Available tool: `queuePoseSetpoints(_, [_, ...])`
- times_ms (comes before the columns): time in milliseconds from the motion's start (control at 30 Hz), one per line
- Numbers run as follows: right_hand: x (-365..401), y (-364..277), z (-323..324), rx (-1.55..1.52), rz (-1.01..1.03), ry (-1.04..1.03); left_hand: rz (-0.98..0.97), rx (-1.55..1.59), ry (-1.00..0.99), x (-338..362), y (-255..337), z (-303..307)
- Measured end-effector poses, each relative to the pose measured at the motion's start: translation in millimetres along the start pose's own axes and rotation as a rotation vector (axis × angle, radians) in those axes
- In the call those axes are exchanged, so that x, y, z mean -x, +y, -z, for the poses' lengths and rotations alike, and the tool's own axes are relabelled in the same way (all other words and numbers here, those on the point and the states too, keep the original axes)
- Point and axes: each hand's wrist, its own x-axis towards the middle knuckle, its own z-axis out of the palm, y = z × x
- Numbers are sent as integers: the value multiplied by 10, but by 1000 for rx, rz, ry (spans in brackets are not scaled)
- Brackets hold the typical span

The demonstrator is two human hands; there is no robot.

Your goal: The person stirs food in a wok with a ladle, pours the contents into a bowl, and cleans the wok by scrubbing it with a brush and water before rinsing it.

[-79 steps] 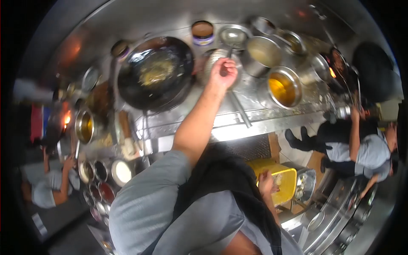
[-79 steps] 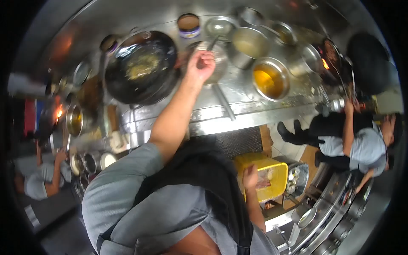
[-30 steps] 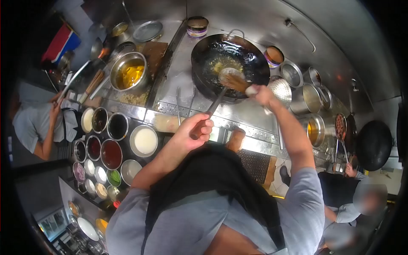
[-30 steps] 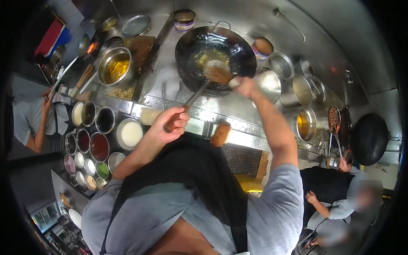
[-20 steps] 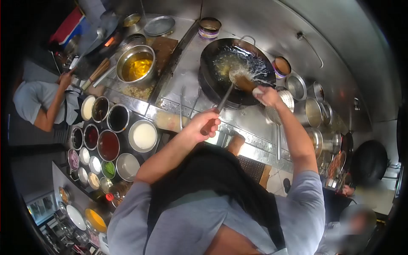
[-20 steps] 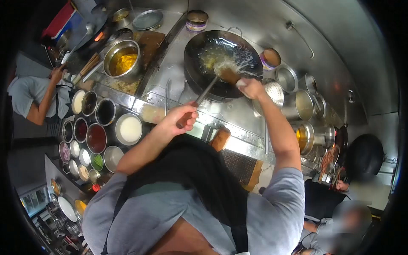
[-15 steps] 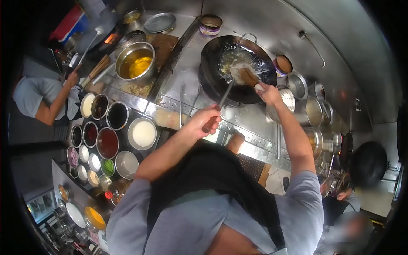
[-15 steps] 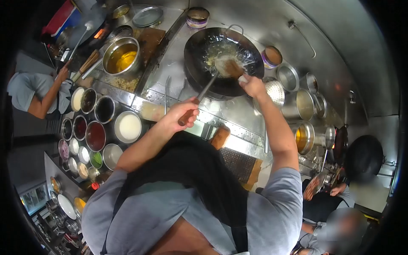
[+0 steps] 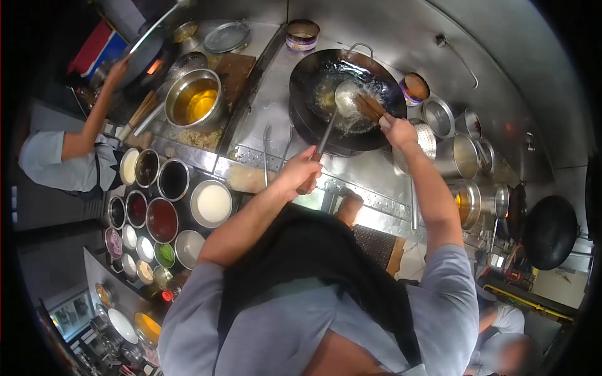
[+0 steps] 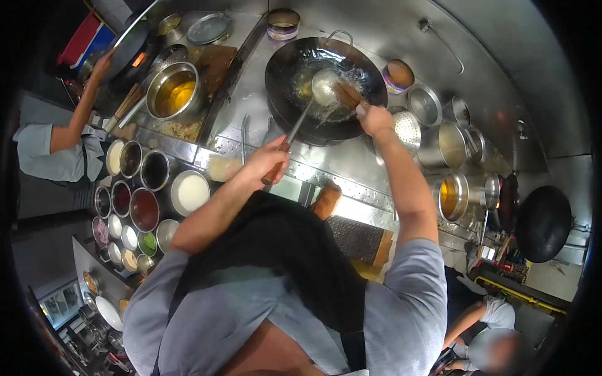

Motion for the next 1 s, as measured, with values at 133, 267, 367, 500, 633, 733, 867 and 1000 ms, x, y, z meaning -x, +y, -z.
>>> queuePoseSetpoints(133, [107,-32,89,-155,-120,173,-177,-996,298,-171,-43,261])
queuePoseSetpoints(267, [127,84,108,-371,-76,173,-108,-1267,326,46,140,139])
queuePoseSetpoints(367, [47,62,-192,-816,-36,6,69,-661,189,174,-52,74])
queuePoseSetpoints(500, [-37,117,-330,-485,172,-152,172,579,-190,290,-37,-15])
queuePoseSetpoints(633, [62,-85,8,-268,-101,-28,159,705,-307,214,-160,44])
queuePoseSetpoints(733, [43,67,-149,-231,12,-56,214,701,-346,199,-243,90])
queuePoseSetpoints(867, [128,-77,36,-357,-186,173,150,182,-125,268,-1,105])
queuePoseSetpoints(1000, [136,15,137,-926,-80,451,216,-966,86,506,328,237])
